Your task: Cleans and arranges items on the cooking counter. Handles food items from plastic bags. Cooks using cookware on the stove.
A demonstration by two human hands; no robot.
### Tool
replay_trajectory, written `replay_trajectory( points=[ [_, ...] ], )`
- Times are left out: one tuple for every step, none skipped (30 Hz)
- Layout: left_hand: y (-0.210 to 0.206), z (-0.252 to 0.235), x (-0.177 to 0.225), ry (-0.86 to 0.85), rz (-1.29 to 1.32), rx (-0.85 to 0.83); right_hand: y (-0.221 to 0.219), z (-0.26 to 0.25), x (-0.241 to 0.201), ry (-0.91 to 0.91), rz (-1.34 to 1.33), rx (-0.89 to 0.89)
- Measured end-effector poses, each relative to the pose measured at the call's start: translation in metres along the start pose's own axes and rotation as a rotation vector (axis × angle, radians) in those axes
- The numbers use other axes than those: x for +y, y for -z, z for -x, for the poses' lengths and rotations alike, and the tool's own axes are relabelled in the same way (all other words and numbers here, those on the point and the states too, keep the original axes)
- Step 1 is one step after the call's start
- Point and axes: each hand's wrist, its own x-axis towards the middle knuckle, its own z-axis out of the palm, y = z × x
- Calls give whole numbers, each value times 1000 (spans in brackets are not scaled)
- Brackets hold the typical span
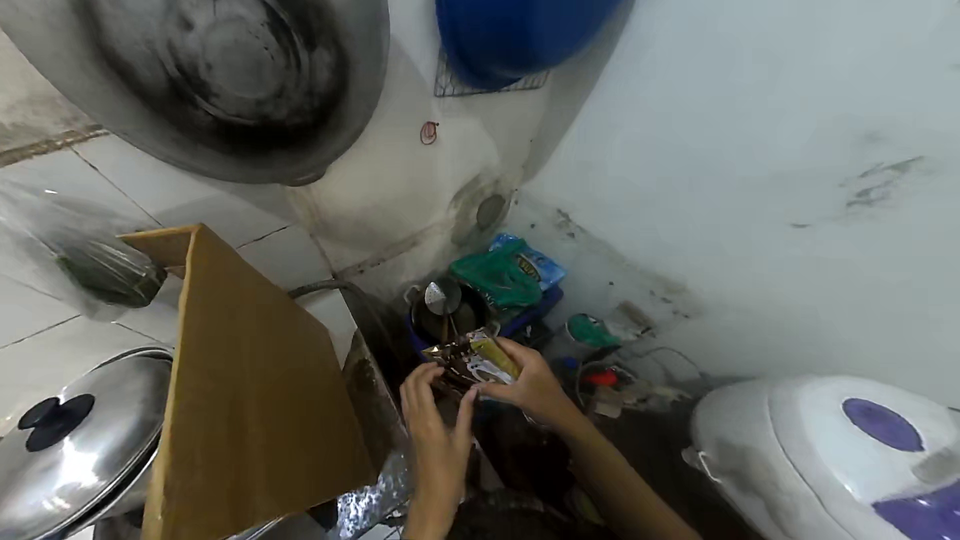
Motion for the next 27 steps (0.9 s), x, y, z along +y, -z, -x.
replay_trajectory(
  points=[
    [1, 0, -1, 14, -12, -31, 0, 2, 1, 9, 24, -7],
    [2, 1, -2, 23, -22, -72, -1, 5, 2, 14, 49, -18],
    [2, 2, -5, 22, -31, -103, -1, 7, 5, 5, 61, -34],
    [2, 3, -9, 12, -40, -119, -3, 8, 8, -16, 60, -54],
    [2, 3, -12, 1, -48, -132, -4, 9, 11, -50, 40, -77],
    [3, 4, -16, -12, -56, -140, -6, 10, 14, -92, 16, -101],
    [3, 6, -20, -24, -66, -142, -8, 11, 18, -138, -8, -127],
    [3, 8, -26, -30, -77, -149, -8, 12, 22, -185, -21, -157],
    [4, 11, -31, -26, -77, -167, -7, 12, 25, -230, -24, -200],
    [3, 13, -37, -15, -55, -195, -5, 12, 28, -267, -18, -258],
    [3, 16, -42, 15, -11, -235, -1, 9, 29, -301, -10, -326],
    [1, 20, -45, 75, 61, -278, 3, 6, 30, -330, -6, -393],
    [-1, 24, -48, 167, 153, -310, 7, 3, 31, -351, -13, -442],
    [-5, 28, -48, 284, 247, -316, 9, 0, 34, -373, -37, -459],
    [-9, 31, -47, 414, 302, -308, 9, -3, 36, -404, -81, -440],
    [-14, 32, -46, 532, 335, -310, 9, -5, 39, -440, -131, -394],
    [-18, 33, -45, 627, 350, -302, 7, -7, 41, -482, -182, -337],
    [-24, 34, -46, 682, 343, -288, 4, -9, 46, -524, -239, -286],
    [-28, 36, -49, 699, 329, -279, -1, -9, 52, -560, -299, -252],
    [-32, 38, -53, 696, 307, -279, -7, -8, 60, -589, -354, -236],
    [-33, 40, -57, 692, 268, -298, -14, -6, 69, -619, -393, -232],
    [-32, 44, -58, 709, 241, -342, -22, -1, 79, -662, -411, -228],
    [-29, 48, -59, 752, 230, -401, -28, 5, 88, -716, -417, -224],
    [-26, 52, -59, 817, 224, -459, -34, 13, 99, -774, -427, -219],
    [-22, 56, -56, 899, 225, -518, -40, 23, 111, -839, -452, -201],
    [-18, 60, -51, 984, 237, -575, -45, 34, 121, -907, -485, -169],
    [-15, 64, -47, 1052, 257, -627, -49, 46, 132, -970, -523, -131]
  ],
)
